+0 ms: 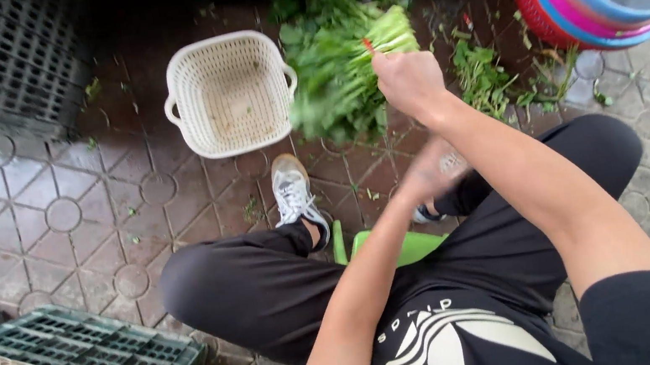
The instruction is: Trimming the ends of leafy green vegetables with a knife and tying them into bundles with string.
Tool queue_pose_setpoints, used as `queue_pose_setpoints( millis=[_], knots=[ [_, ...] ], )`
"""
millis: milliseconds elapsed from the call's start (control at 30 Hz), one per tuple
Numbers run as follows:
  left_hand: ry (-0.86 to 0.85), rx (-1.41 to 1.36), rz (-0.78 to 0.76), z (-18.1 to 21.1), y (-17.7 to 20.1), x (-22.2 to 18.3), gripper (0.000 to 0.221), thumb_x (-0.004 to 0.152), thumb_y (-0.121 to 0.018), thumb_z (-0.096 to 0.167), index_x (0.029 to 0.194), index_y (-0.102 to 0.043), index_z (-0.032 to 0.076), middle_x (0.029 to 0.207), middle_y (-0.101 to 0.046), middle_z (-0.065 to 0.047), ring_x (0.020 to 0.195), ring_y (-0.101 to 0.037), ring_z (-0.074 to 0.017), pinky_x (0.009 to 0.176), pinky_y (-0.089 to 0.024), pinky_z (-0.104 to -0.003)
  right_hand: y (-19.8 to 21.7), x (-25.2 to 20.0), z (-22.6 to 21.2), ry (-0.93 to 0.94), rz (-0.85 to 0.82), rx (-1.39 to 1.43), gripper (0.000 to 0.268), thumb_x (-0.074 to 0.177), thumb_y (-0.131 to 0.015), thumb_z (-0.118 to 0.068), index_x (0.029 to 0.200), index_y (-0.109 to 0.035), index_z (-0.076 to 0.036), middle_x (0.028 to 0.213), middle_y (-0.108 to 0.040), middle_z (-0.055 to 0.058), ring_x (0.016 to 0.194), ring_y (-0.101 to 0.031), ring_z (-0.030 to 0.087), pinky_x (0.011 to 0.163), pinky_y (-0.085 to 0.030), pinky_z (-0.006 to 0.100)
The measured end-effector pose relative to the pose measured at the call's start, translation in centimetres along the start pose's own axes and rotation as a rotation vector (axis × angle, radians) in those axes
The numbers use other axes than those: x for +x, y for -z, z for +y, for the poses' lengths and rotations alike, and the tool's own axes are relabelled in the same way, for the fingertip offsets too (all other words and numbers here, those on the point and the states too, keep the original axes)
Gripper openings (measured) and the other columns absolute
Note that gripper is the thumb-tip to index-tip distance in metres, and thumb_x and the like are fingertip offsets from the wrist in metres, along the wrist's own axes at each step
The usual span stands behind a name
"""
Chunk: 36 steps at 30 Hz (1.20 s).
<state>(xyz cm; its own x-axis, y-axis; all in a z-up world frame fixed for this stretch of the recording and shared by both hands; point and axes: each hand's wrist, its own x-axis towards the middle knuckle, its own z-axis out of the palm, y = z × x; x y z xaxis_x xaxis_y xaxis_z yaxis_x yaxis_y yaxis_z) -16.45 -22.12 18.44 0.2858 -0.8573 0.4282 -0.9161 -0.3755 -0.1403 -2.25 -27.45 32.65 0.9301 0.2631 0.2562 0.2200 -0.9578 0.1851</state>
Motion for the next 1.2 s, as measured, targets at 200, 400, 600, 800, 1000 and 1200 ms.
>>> queue_pose_setpoints(
  millis=[200,400,600,800,1000,1200],
  knots=[
    [0.059,-1.79,-1.004,-15.2,34.9,4.2,0.044,0.108,-0.062,0.024,0.14,-0.066,-0.006,0.109,-0.083,-0.027,0.089,-0.086,-0.0374,0.077,-0.068,-0.039,12.8,-1.1,4.4,0.05,0.331,0.26,0.019,0.104,-0.072,-0.032,0.092,-0.068,-0.019,0.074,-0.063,0.006,0.073,-0.074,0.032,0.06,-0.058,0.046],
    [0.213,-0.832,0.279,-24.8,34.6,19.0,0.031,0.105,-0.066,0.021,0.134,-0.073,0.03,0.135,-0.079,0.007,0.115,-0.08,-0.0134,0.09,-0.06,-0.03,19.4,-6.1,5.1,0.257,0.092,0.156,0.039,0.117,-0.072,-0.028,0.083,-0.054,-0.024,0.074,-0.057,-0.008,0.067,-0.057,0.011,0.047,-0.035,0.035],
    [-0.249,-0.631,-0.983,-21.2,-0.7,20.1,0.039,0.094,-0.076,0.052,0.131,-0.08,0.04,0.115,-0.084,0.005,0.111,-0.079,-0.0271,0.104,-0.062,-0.044,13.8,-9.3,8.7,0.224,0.156,0.174,0.014,0.101,-0.071,-0.034,0.101,-0.061,-0.024,0.078,-0.06,-0.001,0.066,-0.071,0.028,0.06,-0.059,0.044],
    [0.489,-0.774,-0.847,-24.1,8.5,8.4,0.047,0.08,-0.072,0.063,0.107,-0.088,0.028,0.112,-0.085,-0.005,0.116,-0.078,-0.0349,0.104,-0.061,-0.053,10.3,-5.0,8.6,0.231,-0.217,0.119,0.014,0.094,-0.064,-0.039,0.096,-0.065,-0.025,0.081,-0.073,-0.002,0.08,-0.08,0.027,0.071,-0.068,0.048],
    [1.021,-0.828,-0.371,-13.8,12.4,0.0,0.03,0.092,-0.069,0.05,0.098,-0.085,0.026,0.092,-0.083,-0.004,0.102,-0.08,-0.0328,0.084,-0.064,-0.053,0.7,-0.7,7.8,0.272,-0.068,-0.014,0.011,0.095,-0.064,-0.039,0.096,-0.064,-0.029,0.075,-0.067,-0.002,0.069,-0.077,0.028,0.062,-0.063,0.049],
    [0.116,-1.553,-0.709,-9.3,26.6,4.0,0.062,0.101,-0.074,0.044,0.148,-0.064,0.005,0.135,-0.078,-0.027,0.13,-0.073,-0.0449,0.107,-0.065,-0.058,5.2,0.9,5.3,0.238,0.21,-0.015,0.01,0.098,-0.065,-0.033,0.095,-0.06,-0.025,0.075,-0.063,0.003,0.056,-0.068,0.032,0.053,-0.054,0.046]
  ],
)
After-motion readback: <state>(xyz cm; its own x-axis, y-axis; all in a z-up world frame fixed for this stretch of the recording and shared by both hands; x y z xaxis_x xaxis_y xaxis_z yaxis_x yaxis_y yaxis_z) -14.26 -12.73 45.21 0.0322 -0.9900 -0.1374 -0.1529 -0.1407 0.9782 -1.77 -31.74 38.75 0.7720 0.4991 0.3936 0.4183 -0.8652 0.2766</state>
